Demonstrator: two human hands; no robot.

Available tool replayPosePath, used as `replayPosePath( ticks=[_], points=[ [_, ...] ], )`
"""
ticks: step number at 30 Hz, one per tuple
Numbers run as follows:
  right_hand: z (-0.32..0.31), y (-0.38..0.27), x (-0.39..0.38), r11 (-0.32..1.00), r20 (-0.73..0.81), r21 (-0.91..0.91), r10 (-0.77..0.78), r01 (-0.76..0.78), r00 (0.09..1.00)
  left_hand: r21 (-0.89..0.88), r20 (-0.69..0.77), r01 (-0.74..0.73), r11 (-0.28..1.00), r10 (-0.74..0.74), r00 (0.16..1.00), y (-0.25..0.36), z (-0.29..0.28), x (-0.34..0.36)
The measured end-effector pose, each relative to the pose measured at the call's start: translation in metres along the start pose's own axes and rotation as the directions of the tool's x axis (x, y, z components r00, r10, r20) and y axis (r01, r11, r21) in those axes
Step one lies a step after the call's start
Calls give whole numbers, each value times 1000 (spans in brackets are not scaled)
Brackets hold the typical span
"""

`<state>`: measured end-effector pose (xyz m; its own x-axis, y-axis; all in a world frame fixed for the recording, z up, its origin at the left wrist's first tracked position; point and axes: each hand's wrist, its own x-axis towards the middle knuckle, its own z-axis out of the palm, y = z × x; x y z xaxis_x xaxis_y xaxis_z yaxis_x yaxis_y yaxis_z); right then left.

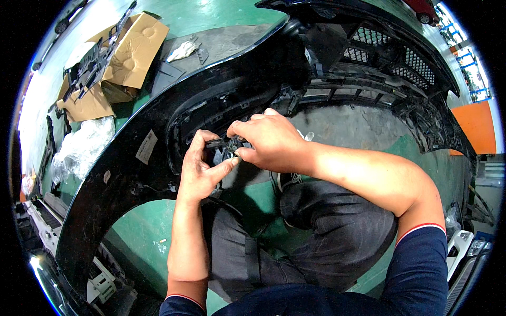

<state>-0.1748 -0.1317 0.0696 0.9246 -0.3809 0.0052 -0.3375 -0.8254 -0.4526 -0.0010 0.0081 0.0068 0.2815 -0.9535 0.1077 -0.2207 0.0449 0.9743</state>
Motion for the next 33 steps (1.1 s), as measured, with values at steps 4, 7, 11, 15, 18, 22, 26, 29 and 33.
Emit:
replayPosePath(
  ticks=[4, 7, 11, 15, 18, 22, 26, 29, 33],
  points=[
    [-3, -1, -1, 999, 45, -27, -24, 25, 999, -4, 5, -5, 1000, 5, 1000, 0, 0, 0],
    [-3, -1, -1, 998, 57, -37, -39, 41, 998, -64, 19, 42, 997, -41, 999, -1, 0, -2],
    [4, 5, -2, 993, -17, -58, -101, 100, 995, -33, 32, 44, 998, -42, 999, 2, -1, -2],
    [4, 4, -3, 993, -10, -62, -104, 103, 995, -23, 30, 33, 999, -32, 999, 4, -2, -2],
    [5, 4, -3, 992, -15, -57, -109, 108, 994, 4, 23, 12, 1000, -12, 1000, 5, -3, -1],
    [5, 7, -4, 993, -18, -52, -110, 109, 994, -6, 28, 26, 1000, -26, 999, 5, -1, 0],
    [5, 8, -4, 994, -14, -30, -109, 109, 994, -38, 32, 43, 998, -42, 999, 2, 0, 0],
    [5, 8, -4, 994, -13, -17, -107, 107, 994, -47, 31, 43, 998, -41, 999, 2, 0, -1],
    [6, 8, -3, 995, -2, -18, -98, 98, 995, -46, 30, 38, 998, -37, 999, 0, 0, -1]
  ],
)
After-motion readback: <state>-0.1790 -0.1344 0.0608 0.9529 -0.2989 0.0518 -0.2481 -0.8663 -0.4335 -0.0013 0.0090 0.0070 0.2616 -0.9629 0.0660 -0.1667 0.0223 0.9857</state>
